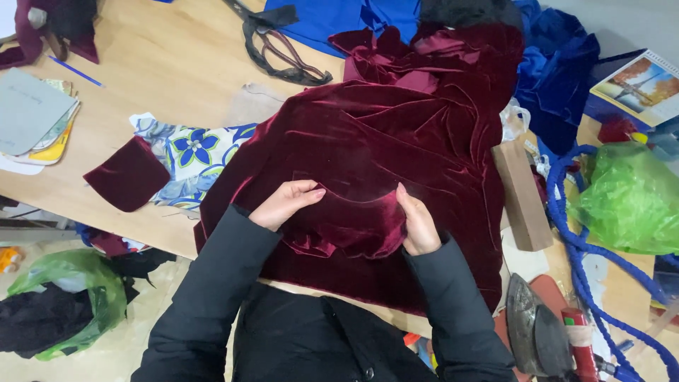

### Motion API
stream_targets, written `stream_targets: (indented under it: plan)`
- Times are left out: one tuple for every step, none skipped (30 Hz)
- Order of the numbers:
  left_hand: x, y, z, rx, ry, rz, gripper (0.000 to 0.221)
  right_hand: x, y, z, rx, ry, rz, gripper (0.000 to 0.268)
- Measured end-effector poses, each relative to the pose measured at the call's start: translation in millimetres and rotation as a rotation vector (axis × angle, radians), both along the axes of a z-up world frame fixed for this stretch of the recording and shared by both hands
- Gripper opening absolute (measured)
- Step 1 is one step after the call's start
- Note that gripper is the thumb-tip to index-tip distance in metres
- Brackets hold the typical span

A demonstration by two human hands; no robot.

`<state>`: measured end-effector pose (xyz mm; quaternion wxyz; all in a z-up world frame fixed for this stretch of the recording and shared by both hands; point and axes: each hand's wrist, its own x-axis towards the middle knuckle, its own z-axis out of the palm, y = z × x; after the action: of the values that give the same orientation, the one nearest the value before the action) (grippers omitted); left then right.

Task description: Ironing and pressing seams on a velvet garment using a steam iron on a work table.

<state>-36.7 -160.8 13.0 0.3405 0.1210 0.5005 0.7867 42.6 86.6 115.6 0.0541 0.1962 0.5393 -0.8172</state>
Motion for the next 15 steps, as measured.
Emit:
stream_targets:
  plan:
    - [-0.7,0.9,-4.9,-0.006,-0.01,0.005,0.019,0.8,3.3,-7.3,0.006,-0.033,-0.005,0.041]
    - [-0.5,0.9,-0.5,-0.006,-0.012,0.004,0.019,0.8,4.7,-9.3,0.006,-0.034,-0.005,0.041]
    - [-0.7,0.7,4.0,-0.027,-0.013,0.011,0.019,0.4,5.9,-11.3,0.035,-0.047,-0.008,0.042]
    - [-0.9,0.5,8.6,-0.049,-0.014,0.019,0.02,0.1,7.2,-13.4,0.065,-0.06,-0.011,0.042]
    - [-2.7,0.1,-1.8,-0.048,-0.016,0.017,0.02,-1.2,8.9,-15.0,0.065,-0.062,-0.012,0.042]
    - [-4.6,-0.3,-12.2,-0.107,0.025,0.028,0.022,-2.5,10.7,-16.7,0.139,-0.035,0.004,0.04]
    - [-6.4,-0.5,-22.5,-0.166,0.067,0.038,0.025,-3.7,12.5,-18.4,0.213,-0.008,0.02,0.037]
    - [-6.8,0.9,-12.3,-0.167,0.066,0.037,0.025,-3.8,31.5,-48.2,0.213,-0.01,0.019,0.037]
    - [-7.4,2.0,-2.0,-0.323,0.222,0.065,0.03,-4.1,50.0,-78.1,0.268,0.011,0.04,0.038]
    - [-7.9,2.9,8.3,-0.479,0.378,0.092,0.04,-4.3,68.5,-108.0,0.322,0.031,0.06,0.039]
    - [-7.5,7.2,21.8,-0.48,0.377,0.091,0.04,-4.3,59.9,-92.5,0.322,0.03,0.06,0.039]
    - [-7.1,11.5,35.4,-0.517,0.663,0.17,0.036,-4.3,51.2,-77.1,0.366,0.055,0.085,0.039]
    - [-6.8,15.9,48.9,-0.547,0.95,0.249,0.032,-4.6,42.7,-61.5,0.41,0.08,0.111,0.04]
    - [-4.2,24.6,54.3,-0.547,0.95,0.249,0.032,-5.0,39.9,-60.4,0.41,0.079,0.111,0.04]
    - [-1.9,33.2,59.8,-0.409,0.973,0.217,0.027,-5.9,37.3,-59.1,0.43,0.087,0.137,0.041]
